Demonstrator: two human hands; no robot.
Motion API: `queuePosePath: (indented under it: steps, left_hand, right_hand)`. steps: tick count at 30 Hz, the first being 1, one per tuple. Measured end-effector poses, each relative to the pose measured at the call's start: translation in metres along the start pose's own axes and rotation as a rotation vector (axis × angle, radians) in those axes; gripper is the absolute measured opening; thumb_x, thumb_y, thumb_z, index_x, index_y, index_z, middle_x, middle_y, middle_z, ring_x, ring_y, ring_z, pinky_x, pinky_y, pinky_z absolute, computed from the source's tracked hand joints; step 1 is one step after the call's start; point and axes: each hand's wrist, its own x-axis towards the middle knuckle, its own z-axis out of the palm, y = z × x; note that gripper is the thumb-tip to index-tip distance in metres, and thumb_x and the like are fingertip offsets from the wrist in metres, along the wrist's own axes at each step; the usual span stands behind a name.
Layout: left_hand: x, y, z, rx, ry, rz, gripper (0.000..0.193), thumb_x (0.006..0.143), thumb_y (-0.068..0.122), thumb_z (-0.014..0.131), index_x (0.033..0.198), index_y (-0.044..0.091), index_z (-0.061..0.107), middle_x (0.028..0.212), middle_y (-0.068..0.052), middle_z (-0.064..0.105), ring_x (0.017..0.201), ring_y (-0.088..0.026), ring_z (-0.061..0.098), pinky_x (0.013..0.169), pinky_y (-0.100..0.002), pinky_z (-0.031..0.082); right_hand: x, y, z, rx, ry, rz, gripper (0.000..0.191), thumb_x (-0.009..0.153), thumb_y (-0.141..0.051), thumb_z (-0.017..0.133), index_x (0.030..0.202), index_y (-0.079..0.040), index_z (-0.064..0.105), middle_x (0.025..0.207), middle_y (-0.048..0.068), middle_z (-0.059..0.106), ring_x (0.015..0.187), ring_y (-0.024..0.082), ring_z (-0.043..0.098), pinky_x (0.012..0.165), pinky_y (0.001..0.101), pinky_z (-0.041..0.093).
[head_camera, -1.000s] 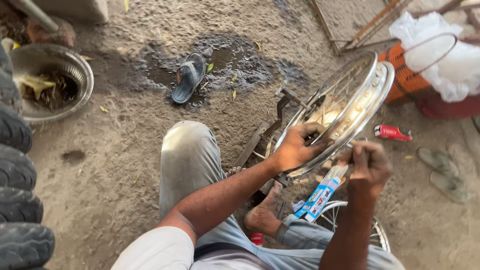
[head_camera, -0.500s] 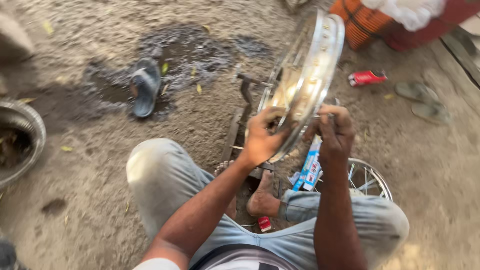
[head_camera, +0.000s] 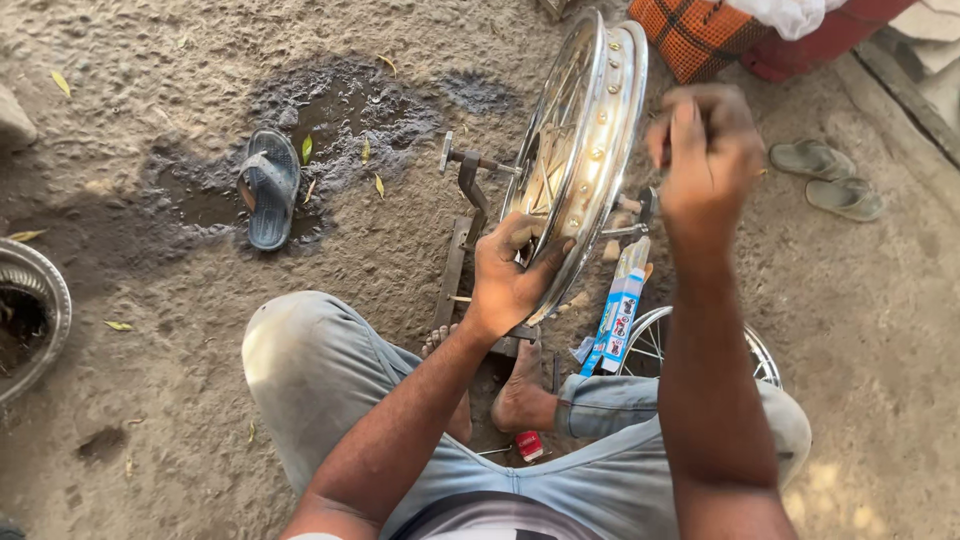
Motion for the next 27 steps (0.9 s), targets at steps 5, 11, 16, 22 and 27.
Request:
queuePosePath:
  steps: [5,11,16,22,27]
  left_hand:
    - [0.002,0.004,0.004,-0.096,0.016,-0.019,0.014,0.095,0.013,0.077,0.102,0.002,0.071,0.091,-0.007,0.068,0.081,-0.012,0.064,0.073,-0.029,0.051]
    - [0.001,0.003,0.009,-0.041,0.031,-0.064,0.013,0.096,0.008,0.077,0.105,0.002,0.069,0.093,-0.009,0.066,0.081,-0.017,0.062,0.075,-0.031,0.051]
    - [-0.002,-0.005,0.011,-0.025,0.085,0.057,0.016,0.096,0.007,0.076,0.106,0.001,0.065,0.100,-0.012,0.064,0.091,-0.023,0.065,0.084,-0.033,0.052]
    - [-0.003,-0.009,0.007,0.033,0.059,0.089,0.014,0.096,0.007,0.076,0.105,0.002,0.067,0.099,-0.012,0.065,0.091,-0.025,0.068,0.083,-0.034,0.054]
    - [0.000,-0.002,0.005,0.008,0.039,0.062,0.015,0.097,0.010,0.075,0.104,0.001,0.066,0.095,-0.011,0.067,0.088,-0.024,0.067,0.080,-0.032,0.054]
  right_hand:
    - [0.001,0.021,0.019,-0.311,0.030,-0.087,0.033,0.114,-0.022,0.054,0.142,-0.005,0.051,0.119,0.012,0.069,0.105,0.022,0.069,0.096,0.0371,0.057]
    - [-0.017,0.027,0.014,-0.018,-0.163,-0.130,0.060,0.123,-0.047,0.045,0.160,-0.004,0.027,0.152,0.015,0.057,0.131,0.020,0.056,0.116,0.0310,0.044]
    - [-0.024,0.030,0.019,0.108,-0.183,-0.083,0.069,0.121,-0.053,0.041,0.163,-0.002,0.023,0.150,0.014,0.054,0.135,0.017,0.052,0.121,0.0295,0.039]
    - [-0.029,0.051,0.027,0.330,-0.136,-0.050,0.059,0.119,-0.043,0.043,0.158,0.000,0.030,0.151,0.014,0.053,0.141,0.019,0.052,0.123,0.0325,0.040]
    - [-0.012,0.060,0.009,-0.179,0.009,-0.234,0.030,0.113,-0.024,0.050,0.131,0.000,0.056,0.118,0.015,0.066,0.101,0.023,0.063,0.093,0.0356,0.051]
